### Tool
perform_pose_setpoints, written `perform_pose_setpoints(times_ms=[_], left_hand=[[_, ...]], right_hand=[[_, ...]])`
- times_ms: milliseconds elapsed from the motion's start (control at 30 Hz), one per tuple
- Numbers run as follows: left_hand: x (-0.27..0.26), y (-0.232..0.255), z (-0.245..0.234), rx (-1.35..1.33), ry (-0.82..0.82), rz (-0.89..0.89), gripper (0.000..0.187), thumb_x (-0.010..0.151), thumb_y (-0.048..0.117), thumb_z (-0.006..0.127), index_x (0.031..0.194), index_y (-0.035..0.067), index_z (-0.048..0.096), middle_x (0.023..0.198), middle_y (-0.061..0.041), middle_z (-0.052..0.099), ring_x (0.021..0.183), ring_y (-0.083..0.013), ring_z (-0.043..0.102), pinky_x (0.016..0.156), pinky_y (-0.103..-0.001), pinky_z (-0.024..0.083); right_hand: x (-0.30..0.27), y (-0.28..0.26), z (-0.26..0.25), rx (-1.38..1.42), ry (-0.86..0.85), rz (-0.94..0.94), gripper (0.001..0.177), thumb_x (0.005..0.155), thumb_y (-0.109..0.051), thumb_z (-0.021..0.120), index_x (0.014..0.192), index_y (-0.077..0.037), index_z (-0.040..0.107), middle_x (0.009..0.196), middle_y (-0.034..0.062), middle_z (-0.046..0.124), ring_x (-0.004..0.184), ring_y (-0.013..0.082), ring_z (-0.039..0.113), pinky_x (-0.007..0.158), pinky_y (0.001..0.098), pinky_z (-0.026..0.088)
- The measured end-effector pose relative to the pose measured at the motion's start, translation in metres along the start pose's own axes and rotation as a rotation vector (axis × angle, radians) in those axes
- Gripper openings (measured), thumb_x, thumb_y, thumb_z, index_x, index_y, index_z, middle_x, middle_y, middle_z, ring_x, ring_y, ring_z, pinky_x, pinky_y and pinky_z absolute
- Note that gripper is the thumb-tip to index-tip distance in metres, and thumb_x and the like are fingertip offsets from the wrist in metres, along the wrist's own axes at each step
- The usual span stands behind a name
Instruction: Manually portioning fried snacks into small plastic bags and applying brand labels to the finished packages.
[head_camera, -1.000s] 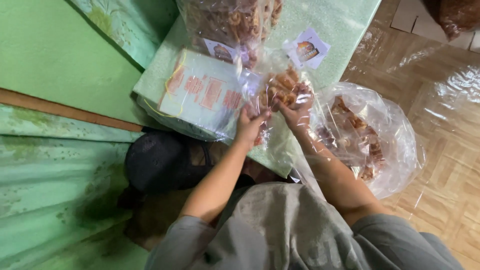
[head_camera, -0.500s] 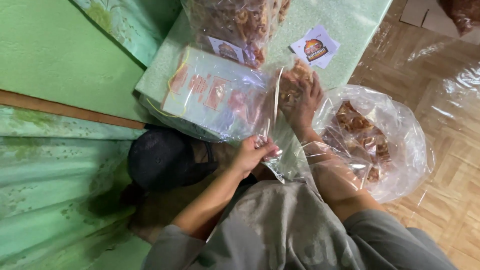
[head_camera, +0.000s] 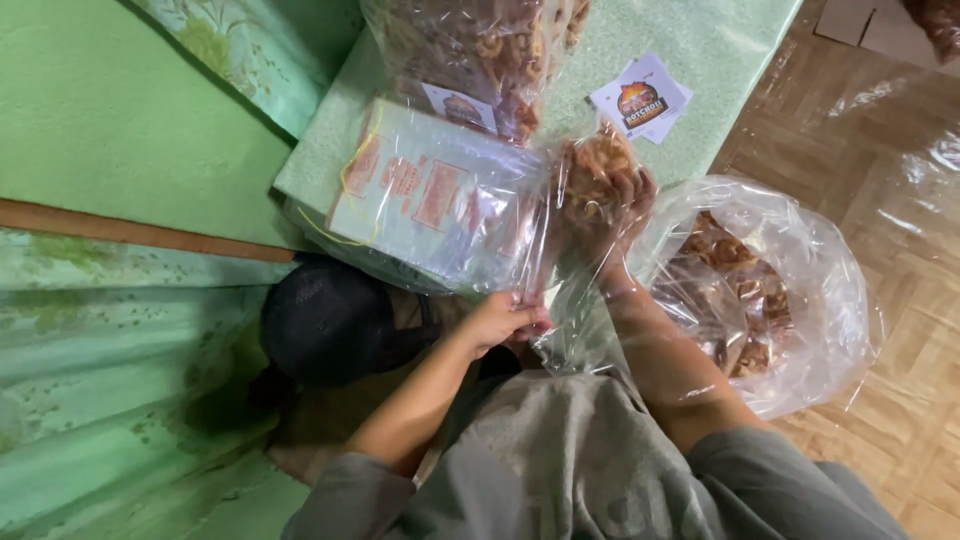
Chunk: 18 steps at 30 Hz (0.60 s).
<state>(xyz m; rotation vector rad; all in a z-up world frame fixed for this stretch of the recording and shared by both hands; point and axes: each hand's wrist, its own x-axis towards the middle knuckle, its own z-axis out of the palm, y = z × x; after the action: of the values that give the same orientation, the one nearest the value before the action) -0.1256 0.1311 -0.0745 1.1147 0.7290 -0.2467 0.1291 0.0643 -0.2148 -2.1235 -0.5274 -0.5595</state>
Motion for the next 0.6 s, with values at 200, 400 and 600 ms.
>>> perform_pose_setpoints(times_ms=[200, 400, 600], left_hand=[[-0.027, 0.061, 0.003, 0.052, 0.829, 0.602, 0.099, 0.08, 0.04, 0.08, 0.15, 0.006, 0.018, 0.143, -0.03, 0.014, 0.134, -0.0451, 0.029, 0.109, -0.059, 0.03], [0.084, 0.047, -0.021, 0.89, 0.784, 1.426, 0.061, 0.099, 0.035, 0.048, 0.144, -0.004, 0.033, 0.145, -0.028, 0.025, 0.14, -0.0489, 0.023, 0.115, -0.06, 0.021], [0.113, 0.018, -0.024, 1.347, 0.91, 1.145, 0.066, 0.102, 0.045, 0.037, 0.155, 0.009, 0.022, 0.154, -0.032, 0.019, 0.142, -0.0553, 0.014, 0.11, -0.068, 0.013]], right_hand=[[0.008, -0.085, -0.069, 0.272, -0.121, -0.179, 0.081, 0.051, -0.039, 0.1, 0.114, -0.011, 0.057, 0.139, 0.023, 0.03, 0.129, 0.0447, 0.043, 0.108, 0.0465, 0.042], [-0.002, -0.106, -0.065, 0.626, -0.689, 0.049, 0.086, 0.07, -0.039, 0.078, 0.143, -0.021, 0.036, 0.146, 0.0146, 0.022, 0.136, 0.0384, 0.019, 0.112, 0.0559, 0.019], [0.003, -0.1, -0.046, 0.379, -0.523, -0.098, 0.079, 0.058, -0.024, 0.083, 0.129, -0.01, 0.051, 0.143, 0.0235, 0.031, 0.124, 0.0492, 0.048, 0.093, 0.0495, 0.052]])
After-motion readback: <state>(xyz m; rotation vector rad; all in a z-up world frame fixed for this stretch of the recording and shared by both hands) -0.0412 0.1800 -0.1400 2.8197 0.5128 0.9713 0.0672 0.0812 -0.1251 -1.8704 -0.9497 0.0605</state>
